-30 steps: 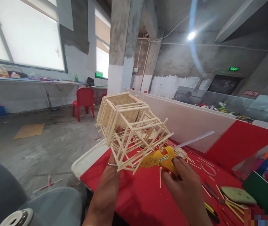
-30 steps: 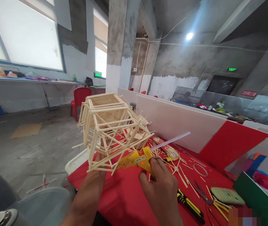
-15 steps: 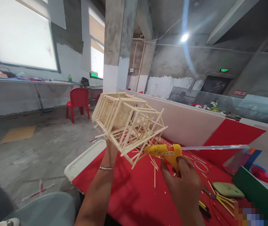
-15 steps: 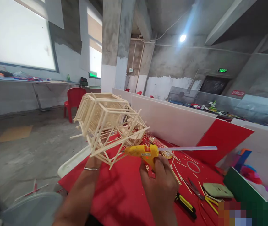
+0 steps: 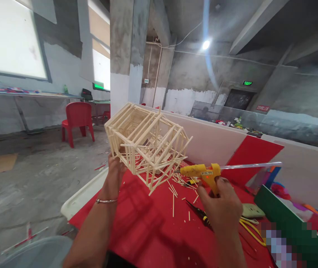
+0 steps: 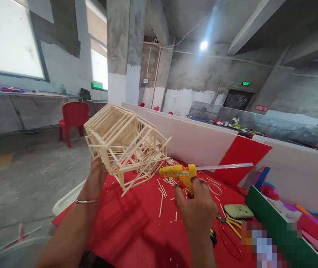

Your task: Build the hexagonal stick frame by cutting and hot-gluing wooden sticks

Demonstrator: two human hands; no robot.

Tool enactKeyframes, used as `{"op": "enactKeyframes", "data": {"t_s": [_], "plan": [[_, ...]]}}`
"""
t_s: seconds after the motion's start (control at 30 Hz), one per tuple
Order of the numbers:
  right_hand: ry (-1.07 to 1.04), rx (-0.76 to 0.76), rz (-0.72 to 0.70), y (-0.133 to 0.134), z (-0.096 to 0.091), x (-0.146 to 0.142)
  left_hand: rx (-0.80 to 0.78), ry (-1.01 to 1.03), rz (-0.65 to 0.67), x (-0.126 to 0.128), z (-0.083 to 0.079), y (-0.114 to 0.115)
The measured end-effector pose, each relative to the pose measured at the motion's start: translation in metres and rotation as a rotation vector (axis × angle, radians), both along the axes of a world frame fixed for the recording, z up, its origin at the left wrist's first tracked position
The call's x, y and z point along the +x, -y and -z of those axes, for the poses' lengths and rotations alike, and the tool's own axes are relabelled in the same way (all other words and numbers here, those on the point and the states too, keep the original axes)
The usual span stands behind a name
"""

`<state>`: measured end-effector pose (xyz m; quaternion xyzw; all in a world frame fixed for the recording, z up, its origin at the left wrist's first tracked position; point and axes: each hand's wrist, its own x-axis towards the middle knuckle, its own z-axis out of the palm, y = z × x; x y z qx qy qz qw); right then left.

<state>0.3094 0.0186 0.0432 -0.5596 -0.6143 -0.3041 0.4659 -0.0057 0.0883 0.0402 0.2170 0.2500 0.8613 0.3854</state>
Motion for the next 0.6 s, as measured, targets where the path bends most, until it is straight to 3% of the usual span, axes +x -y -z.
{"op": "enactKeyframes", "data": {"t_s": [0.27, 0.6], "plan": [[0.039, -0.018, -0.059, 0.005, 0.003, -0.010, -0.051, -0.040, -0.017, 0.005, -0.013, -0.004], [0.050, -0.058, -0.065, 0.007, 0.006, -0.001, -0.080, -0.059, 0.008, 0.013, -0.014, -0.004]]}}
